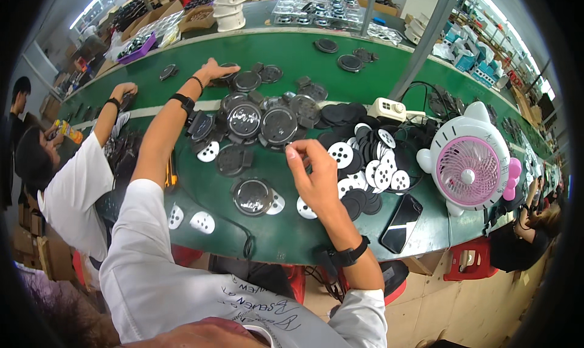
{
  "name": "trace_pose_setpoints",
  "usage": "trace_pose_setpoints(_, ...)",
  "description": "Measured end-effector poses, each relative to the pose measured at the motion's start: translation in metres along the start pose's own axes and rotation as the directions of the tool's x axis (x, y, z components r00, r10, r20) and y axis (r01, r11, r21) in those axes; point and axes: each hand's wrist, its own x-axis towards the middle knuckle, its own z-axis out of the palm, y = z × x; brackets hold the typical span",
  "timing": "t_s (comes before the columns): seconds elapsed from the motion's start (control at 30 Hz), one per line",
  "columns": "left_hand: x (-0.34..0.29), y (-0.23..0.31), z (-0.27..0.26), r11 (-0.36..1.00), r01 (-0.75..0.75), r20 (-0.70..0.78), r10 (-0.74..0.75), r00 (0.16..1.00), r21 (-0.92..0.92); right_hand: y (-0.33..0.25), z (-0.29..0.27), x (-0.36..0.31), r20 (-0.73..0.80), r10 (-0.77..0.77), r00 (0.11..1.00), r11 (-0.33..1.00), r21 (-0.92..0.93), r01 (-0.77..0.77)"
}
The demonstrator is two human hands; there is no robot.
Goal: Manually assemble plastic and rubber components onto a base plate at a factory workbench.
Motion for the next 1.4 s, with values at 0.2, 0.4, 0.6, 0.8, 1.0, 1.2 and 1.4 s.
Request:
trace_pose_setpoints(0.2, 0.023, 0.021, -0.013, 0.982, -0.075, 0.286, 0.123, 0.950, -0.173, 0.002, -0.003, 0.003, 0.008, 0.016, 1.000, 1.000, -0.016, -0.016)
trace_pose_setpoints(0.4, -0.081, 0.045, -0.073, 0.806, -0.524, 0.241, 0.586, 0.774, -0.277, 0.002, -0.001, 0.001, 0.003, 0.014, 1.000, 1.000, 0.010, -0.014)
trace_pose_setpoints(0.6, -0.189, 0.038, -0.057, 0.562, -0.825, 0.465, 0.746, 0.478, -0.053, 0.001, 0.000, 0.001, -0.014, 0.002, 1.000, 1.000, 0.013, -0.001)
trace_pose_setpoints(0.8, -0.099, 0.107, 0.020, 0.788, -0.611, 0.153, 0.596, 0.788, 0.074, -0.001, 0.000, 0.001, -0.004, -0.011, 1.000, 1.000, 0.009, 0.011)
trace_pose_setpoints(1.0, -0.023, 0.165, 0.105, 0.830, -0.380, 0.329, 0.255, 0.909, 0.407, -0.001, -0.004, 0.002, 0.006, -0.034, 0.999, 0.999, -0.017, 0.034)
trace_pose_setpoints(1.2, 0.012, 0.168, 0.129, 0.843, -0.521, 0.352, 0.450, 0.821, 0.137, -0.002, -0.007, 0.002, 0.022, -0.001, 1.000, 1.000, 0.004, 0.001)
trace_pose_setpoints(1.4, -0.013, 0.175, 0.080, 0.726, -0.686, 0.237, 0.675, 0.699, -0.045, -0.003, -0.007, 0.003, 0.011, -0.023, 1.000, 1.000, -0.016, 0.023)
